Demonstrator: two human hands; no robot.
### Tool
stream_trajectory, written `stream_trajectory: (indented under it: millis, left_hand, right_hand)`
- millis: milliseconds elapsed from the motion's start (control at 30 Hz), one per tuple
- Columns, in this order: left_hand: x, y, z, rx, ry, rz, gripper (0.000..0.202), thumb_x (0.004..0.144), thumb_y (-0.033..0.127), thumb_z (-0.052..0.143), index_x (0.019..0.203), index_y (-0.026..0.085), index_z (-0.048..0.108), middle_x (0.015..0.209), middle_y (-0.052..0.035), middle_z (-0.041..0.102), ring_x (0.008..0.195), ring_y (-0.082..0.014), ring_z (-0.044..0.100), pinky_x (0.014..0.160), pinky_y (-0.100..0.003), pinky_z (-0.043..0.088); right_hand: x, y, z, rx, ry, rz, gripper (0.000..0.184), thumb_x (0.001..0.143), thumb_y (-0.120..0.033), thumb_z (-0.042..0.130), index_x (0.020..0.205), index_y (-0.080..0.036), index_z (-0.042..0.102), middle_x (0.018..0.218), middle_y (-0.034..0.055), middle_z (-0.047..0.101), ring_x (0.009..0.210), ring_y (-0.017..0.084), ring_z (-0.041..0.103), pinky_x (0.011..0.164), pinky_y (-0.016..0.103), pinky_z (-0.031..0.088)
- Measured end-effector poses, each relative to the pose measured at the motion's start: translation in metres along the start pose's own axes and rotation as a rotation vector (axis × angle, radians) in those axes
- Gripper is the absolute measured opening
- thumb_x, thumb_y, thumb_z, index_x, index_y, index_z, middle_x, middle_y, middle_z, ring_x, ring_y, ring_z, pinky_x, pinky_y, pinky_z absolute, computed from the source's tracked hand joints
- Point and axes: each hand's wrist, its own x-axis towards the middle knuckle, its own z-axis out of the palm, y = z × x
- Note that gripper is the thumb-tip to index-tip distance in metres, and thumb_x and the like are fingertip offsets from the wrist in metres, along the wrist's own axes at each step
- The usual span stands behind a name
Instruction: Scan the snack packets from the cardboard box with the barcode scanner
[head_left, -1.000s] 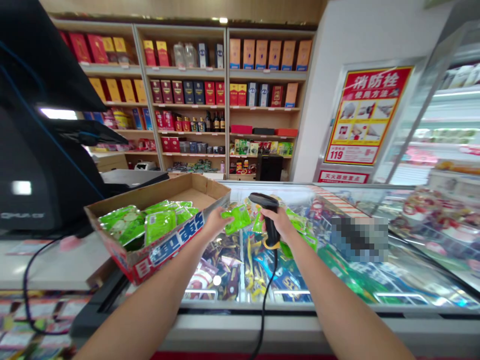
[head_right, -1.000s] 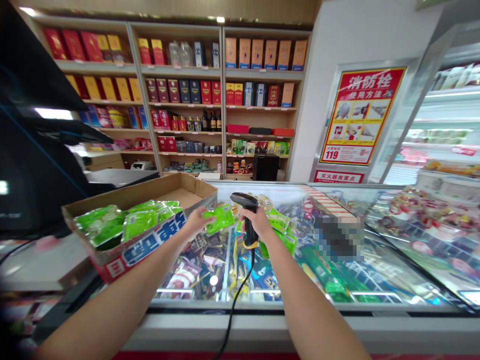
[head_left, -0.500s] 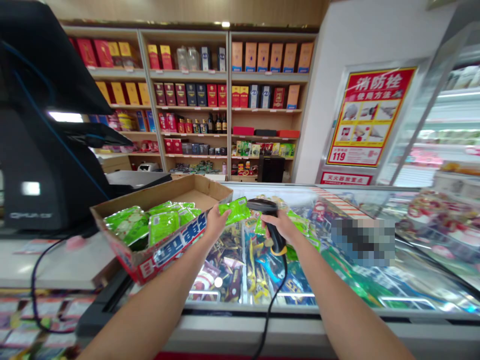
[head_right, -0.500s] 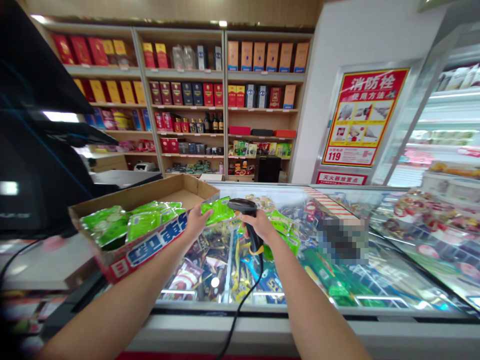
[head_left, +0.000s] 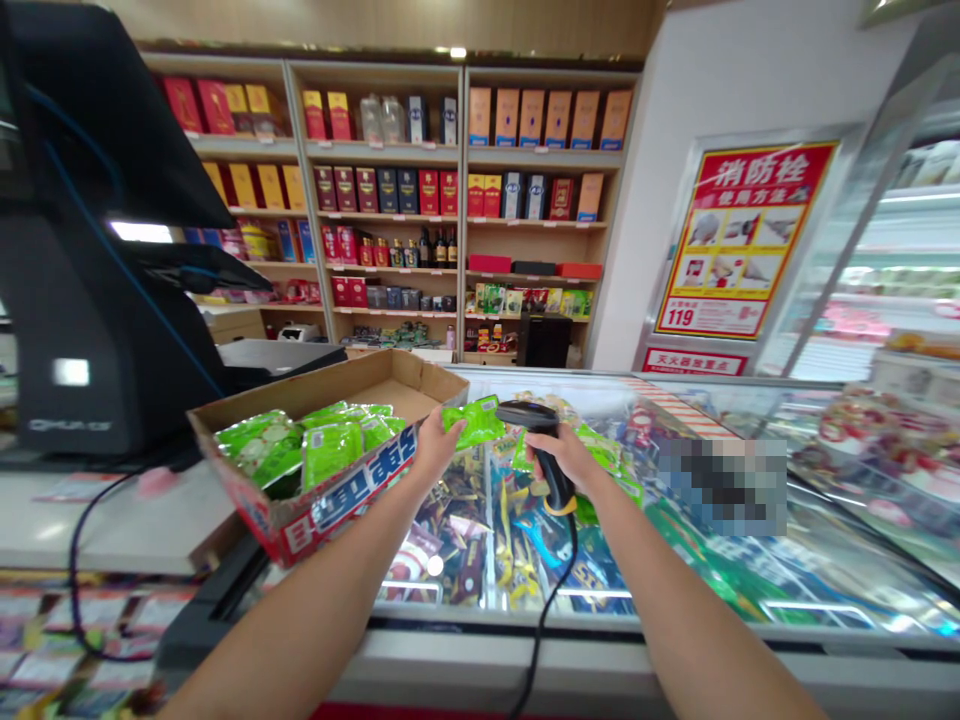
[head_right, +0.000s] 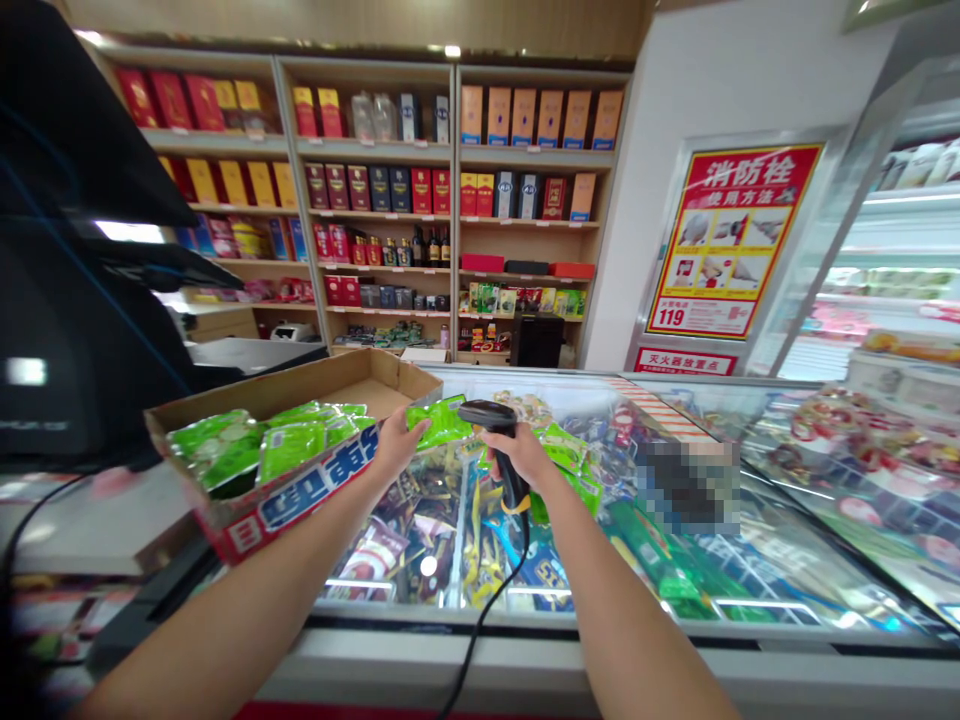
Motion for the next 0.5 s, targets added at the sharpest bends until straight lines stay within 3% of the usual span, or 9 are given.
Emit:
stream_trajectory:
  millis: [200,400,500]
  left_hand:
    - [0.001,-0.001,0.001,0.015,-0.007,-0.006,0.012,0.070,0.020,0.064,0.081,0.017,0.059,0.072,-0.0009,0.066,0.071,-0.0166,0.062,0.070,-0.028,0.049]
    - [-0.006,0.001,0.004,-0.063,-0.054,-0.175,0.022,0.075,0.028,0.062,0.094,0.017,0.057,0.073,0.0013,0.060,0.051,-0.0120,0.055,0.042,-0.022,0.044]
    - [-0.005,0.002,0.005,-0.100,-0.023,-0.187,0.019,0.076,0.026,0.061,0.092,0.018,0.055,0.073,0.0019,0.057,0.052,-0.0110,0.054,0.040,-0.020,0.043]
  right_hand:
    - [0.002,0.004,-0.002,-0.018,-0.003,-0.001,0.027,0.069,-0.039,0.066,0.055,-0.017,0.060,0.043,0.0018,0.059,0.036,0.014,0.055,0.039,0.025,0.045]
    - [0.002,0.007,0.004,0.014,0.010,-0.028,0.024,0.067,-0.039,0.068,0.063,-0.016,0.062,0.051,0.0019,0.063,0.036,0.014,0.055,0.038,0.026,0.045]
    - [0.003,0.004,0.010,0.033,0.036,-0.040,0.025,0.066,-0.040,0.068,0.063,-0.016,0.061,0.049,0.0014,0.062,0.035,0.014,0.054,0.038,0.026,0.044]
